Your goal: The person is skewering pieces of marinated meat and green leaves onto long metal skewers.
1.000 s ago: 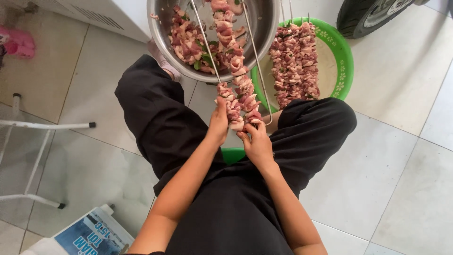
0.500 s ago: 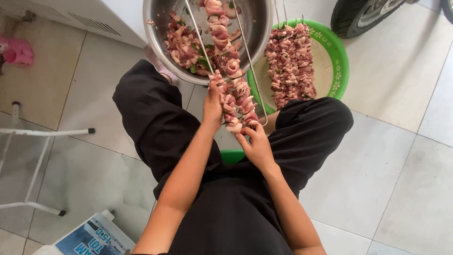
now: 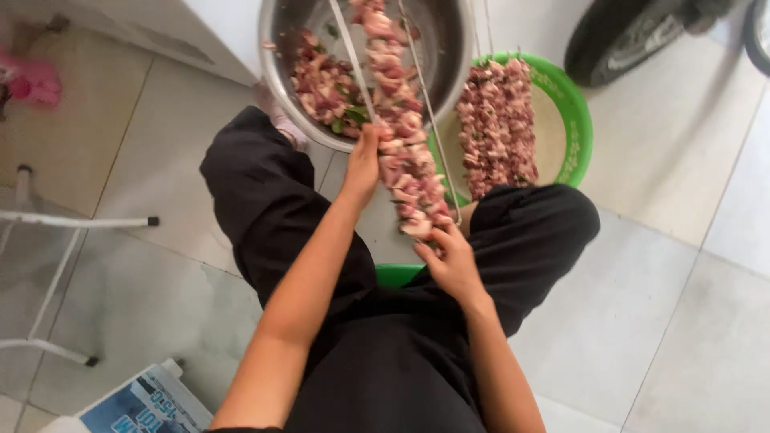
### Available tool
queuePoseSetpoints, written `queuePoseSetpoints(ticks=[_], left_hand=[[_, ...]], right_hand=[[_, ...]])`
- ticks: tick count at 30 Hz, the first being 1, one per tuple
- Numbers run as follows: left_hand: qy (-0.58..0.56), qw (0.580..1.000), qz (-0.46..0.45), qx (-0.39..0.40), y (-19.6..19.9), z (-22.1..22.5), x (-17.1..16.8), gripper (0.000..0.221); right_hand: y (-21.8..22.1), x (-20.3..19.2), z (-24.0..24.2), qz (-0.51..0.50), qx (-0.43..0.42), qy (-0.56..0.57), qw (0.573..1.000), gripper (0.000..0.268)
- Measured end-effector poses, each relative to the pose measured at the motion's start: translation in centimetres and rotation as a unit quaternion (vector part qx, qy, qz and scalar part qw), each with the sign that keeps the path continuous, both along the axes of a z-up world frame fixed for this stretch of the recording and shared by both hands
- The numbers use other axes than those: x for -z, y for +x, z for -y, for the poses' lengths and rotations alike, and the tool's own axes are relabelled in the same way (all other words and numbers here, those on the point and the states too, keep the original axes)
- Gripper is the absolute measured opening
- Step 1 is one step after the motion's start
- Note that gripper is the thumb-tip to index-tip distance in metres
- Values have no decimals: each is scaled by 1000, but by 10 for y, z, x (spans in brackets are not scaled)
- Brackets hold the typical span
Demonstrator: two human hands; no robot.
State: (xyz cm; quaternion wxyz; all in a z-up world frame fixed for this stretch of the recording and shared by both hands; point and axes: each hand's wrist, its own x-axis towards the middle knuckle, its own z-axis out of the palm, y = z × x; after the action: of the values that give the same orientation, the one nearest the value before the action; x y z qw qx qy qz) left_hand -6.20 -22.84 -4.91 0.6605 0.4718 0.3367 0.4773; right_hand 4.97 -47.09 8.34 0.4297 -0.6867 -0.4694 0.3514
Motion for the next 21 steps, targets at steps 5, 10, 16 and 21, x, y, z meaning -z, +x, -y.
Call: queuePoseSetpoints(ticks=[5,10,16,21], left_hand=[[197,842,-496,83,-5,-41,-79,46],[103,668,-692,254,8,-100,-33,39],[134,633,-756,98,6,-149,1,39],[345,615,-697,132,31,-144,22,21]], right_hand=[[28,-7,10,-60,-35,28,997,15],[49,34,20,-148,9,-53,987,14],[60,57,31,-233,40,0,972,29],[48,77,36,-203,56,-14,977,26]])
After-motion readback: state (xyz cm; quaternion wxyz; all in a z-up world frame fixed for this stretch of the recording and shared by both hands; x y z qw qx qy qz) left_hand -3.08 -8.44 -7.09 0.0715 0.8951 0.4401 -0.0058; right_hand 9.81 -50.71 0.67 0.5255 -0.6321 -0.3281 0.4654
